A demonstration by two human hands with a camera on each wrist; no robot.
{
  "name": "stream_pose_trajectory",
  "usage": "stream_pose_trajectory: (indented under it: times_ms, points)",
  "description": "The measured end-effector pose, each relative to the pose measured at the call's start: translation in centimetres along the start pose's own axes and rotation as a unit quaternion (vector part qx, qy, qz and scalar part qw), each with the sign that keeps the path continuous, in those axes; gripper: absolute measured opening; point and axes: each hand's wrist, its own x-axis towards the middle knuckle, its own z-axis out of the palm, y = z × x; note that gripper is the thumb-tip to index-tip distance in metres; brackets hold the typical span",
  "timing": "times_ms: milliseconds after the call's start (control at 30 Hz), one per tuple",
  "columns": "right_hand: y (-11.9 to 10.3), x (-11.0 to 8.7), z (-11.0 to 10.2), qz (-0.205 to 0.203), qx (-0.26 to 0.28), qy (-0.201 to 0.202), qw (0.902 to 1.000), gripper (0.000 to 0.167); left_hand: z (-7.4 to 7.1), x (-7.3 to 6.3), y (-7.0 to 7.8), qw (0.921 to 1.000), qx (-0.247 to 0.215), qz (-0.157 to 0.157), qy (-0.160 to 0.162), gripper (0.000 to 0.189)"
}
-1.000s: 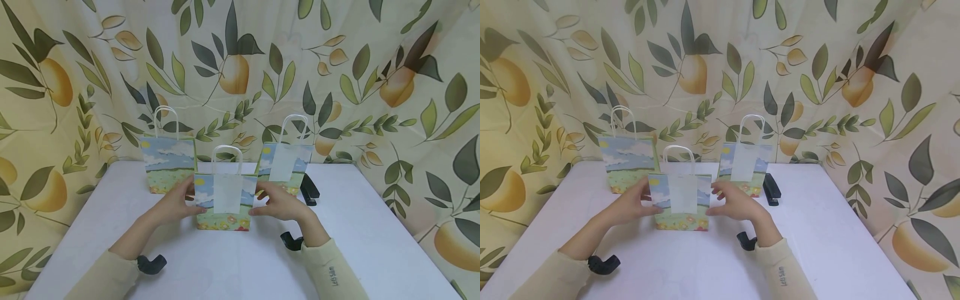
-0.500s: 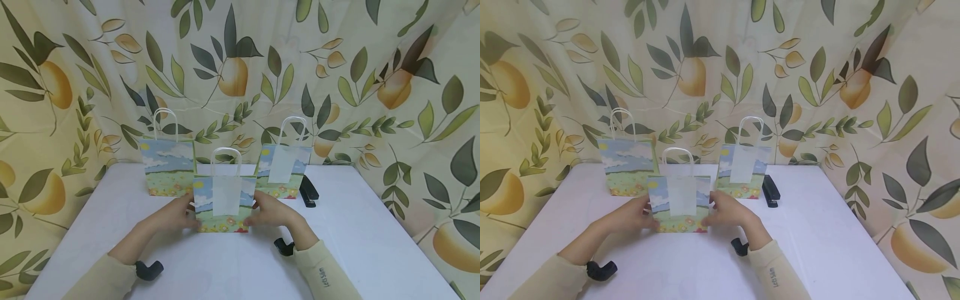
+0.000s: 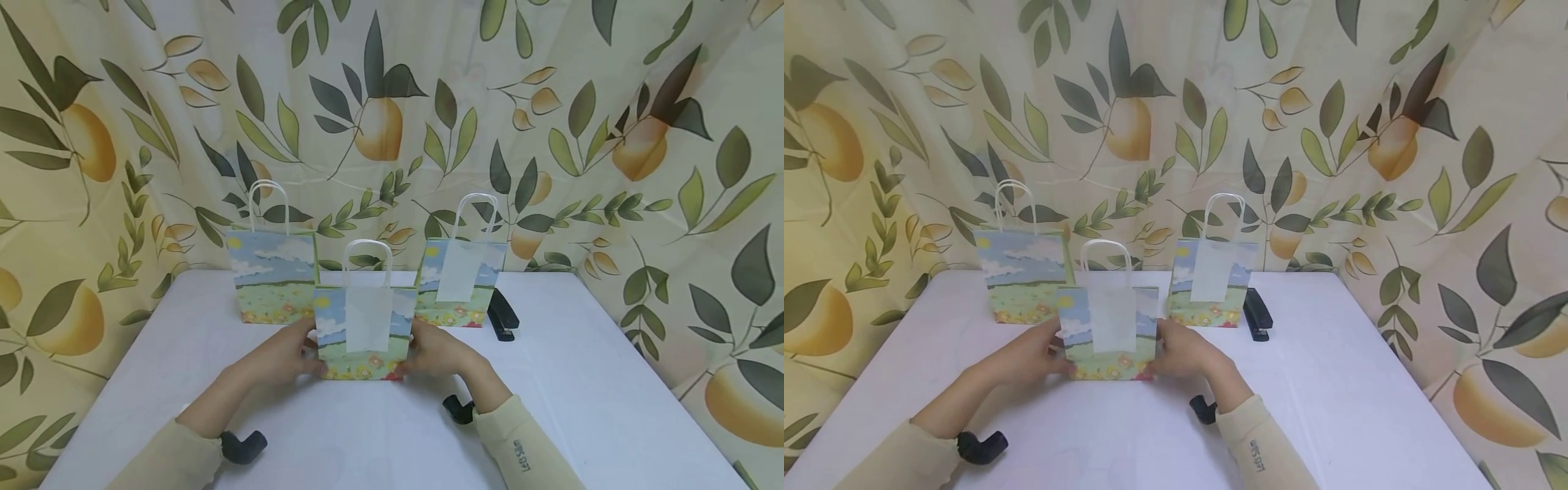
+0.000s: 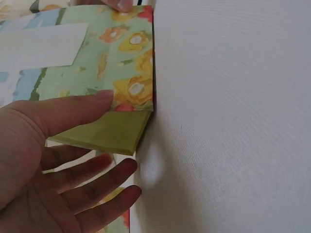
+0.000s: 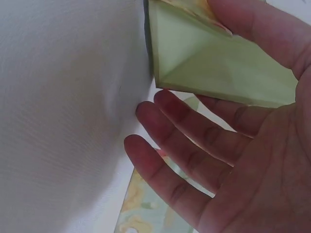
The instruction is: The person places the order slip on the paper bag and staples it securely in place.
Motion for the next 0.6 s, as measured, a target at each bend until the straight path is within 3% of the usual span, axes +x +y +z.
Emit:
stream_pose_trajectory:
  times_ms: [133,333,600]
  points:
    - [0.2,0.2,0.2,0.012,-0.004,0.015,0.9998,0.057,0.0,0.3,-0.1,0.9998,-0.008,0.013,0.010,0.067]
    - [0.0,0.5,0.4,0.026,0.004,0.033,0.9991,0.051,0.1,1.1,-0.1,0.9995,-0.014,-0.022,0.020,0.052]
    - [0.1,0.8,0.7,0.053,-0.004,0.069,0.9962,0.046,0.3,2.2,0.3,0.9991,0.004,-0.029,0.032,0.082]
